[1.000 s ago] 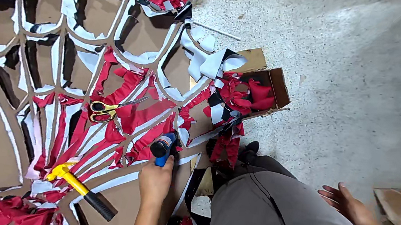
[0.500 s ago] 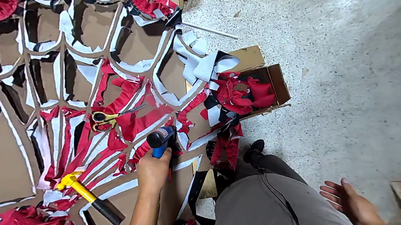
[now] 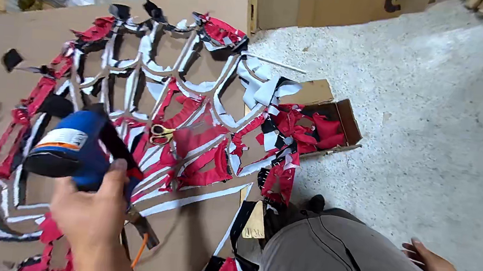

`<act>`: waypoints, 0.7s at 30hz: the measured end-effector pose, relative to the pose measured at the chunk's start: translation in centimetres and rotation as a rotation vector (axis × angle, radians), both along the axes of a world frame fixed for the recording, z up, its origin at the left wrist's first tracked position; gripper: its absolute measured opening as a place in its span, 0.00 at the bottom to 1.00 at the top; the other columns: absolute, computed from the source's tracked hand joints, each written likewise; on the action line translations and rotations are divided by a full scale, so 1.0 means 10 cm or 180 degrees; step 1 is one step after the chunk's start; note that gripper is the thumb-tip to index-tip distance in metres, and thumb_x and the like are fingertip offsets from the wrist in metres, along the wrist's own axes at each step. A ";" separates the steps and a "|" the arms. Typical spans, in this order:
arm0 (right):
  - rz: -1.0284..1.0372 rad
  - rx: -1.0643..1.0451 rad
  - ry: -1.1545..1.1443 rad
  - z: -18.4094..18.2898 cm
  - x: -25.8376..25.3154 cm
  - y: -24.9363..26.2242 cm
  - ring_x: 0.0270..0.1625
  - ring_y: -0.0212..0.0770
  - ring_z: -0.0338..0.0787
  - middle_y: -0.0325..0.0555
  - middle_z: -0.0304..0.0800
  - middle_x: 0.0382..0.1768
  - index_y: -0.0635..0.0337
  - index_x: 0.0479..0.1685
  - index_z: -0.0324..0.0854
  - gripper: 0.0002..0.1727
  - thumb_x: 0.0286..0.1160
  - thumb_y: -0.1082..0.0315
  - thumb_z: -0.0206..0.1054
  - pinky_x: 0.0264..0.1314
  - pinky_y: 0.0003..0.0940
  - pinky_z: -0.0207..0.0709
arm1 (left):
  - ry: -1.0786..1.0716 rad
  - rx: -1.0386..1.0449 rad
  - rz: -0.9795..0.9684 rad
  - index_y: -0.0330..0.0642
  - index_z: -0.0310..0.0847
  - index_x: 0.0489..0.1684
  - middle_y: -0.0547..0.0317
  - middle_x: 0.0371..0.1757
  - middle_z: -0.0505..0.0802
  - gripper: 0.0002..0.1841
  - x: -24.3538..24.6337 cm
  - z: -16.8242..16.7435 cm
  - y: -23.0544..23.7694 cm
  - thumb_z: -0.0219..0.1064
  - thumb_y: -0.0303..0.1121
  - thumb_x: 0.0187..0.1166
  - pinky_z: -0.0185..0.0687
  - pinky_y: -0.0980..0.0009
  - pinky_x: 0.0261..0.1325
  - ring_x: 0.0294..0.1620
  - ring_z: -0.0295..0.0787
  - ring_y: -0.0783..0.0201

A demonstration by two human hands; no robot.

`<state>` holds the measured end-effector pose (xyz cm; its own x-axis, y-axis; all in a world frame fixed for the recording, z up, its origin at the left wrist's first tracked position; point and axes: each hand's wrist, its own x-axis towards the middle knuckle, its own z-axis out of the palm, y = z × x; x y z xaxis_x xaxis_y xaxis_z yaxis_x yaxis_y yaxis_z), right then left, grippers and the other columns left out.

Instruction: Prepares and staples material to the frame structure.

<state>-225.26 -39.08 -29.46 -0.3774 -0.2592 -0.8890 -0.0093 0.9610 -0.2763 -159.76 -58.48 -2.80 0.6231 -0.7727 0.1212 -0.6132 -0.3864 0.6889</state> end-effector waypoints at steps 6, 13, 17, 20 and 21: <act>0.1126 -0.0101 -0.0085 -0.30 -0.53 -0.34 0.50 0.48 0.95 0.56 0.92 0.57 0.64 0.75 0.73 0.32 0.93 0.43 0.50 0.53 0.50 0.87 | -0.0382 0.1092 -0.0404 0.30 0.72 0.74 0.38 0.55 0.91 0.29 -0.17 0.13 1.56 0.70 0.34 0.75 0.85 0.40 0.60 0.55 0.91 0.46; 0.1960 -0.0147 -0.0170 -0.38 -1.24 -0.59 0.60 0.55 0.92 0.62 0.88 0.64 0.66 0.77 0.73 0.32 0.92 0.46 0.53 0.63 0.55 0.82 | -0.0309 0.2637 -0.0435 0.64 0.64 0.91 0.39 0.72 0.86 0.40 -0.45 -1.22 2.38 0.70 0.29 0.74 0.76 0.35 0.74 0.71 0.84 0.37; 0.1780 -0.0130 0.0141 -0.25 -1.68 -0.40 0.60 0.57 0.92 0.60 0.90 0.62 0.62 0.75 0.76 0.28 0.92 0.48 0.54 0.64 0.58 0.82 | -0.0916 0.2520 -0.0463 0.62 0.70 0.88 0.35 0.72 0.85 0.34 -0.32 -1.89 2.48 0.71 0.39 0.78 0.72 0.34 0.76 0.73 0.81 0.33; 0.1414 -0.0378 0.0263 -0.05 -1.82 -0.14 0.60 0.54 0.92 0.58 0.90 0.61 0.62 0.75 0.76 0.28 0.93 0.48 0.53 0.63 0.55 0.83 | -0.0770 0.2537 -0.0395 0.48 0.75 0.83 0.34 0.77 0.82 0.29 -0.35 -1.95 2.52 0.67 0.35 0.80 0.69 0.34 0.79 0.79 0.76 0.33; 0.1282 -0.0432 0.0291 -0.03 -1.85 0.02 0.59 0.54 0.93 0.58 0.91 0.61 0.61 0.75 0.75 0.28 0.93 0.48 0.53 0.62 0.55 0.83 | -0.0717 0.2560 -0.0367 0.46 0.75 0.83 0.34 0.79 0.80 0.28 -0.42 -1.89 2.55 0.65 0.35 0.81 0.69 0.35 0.80 0.80 0.76 0.34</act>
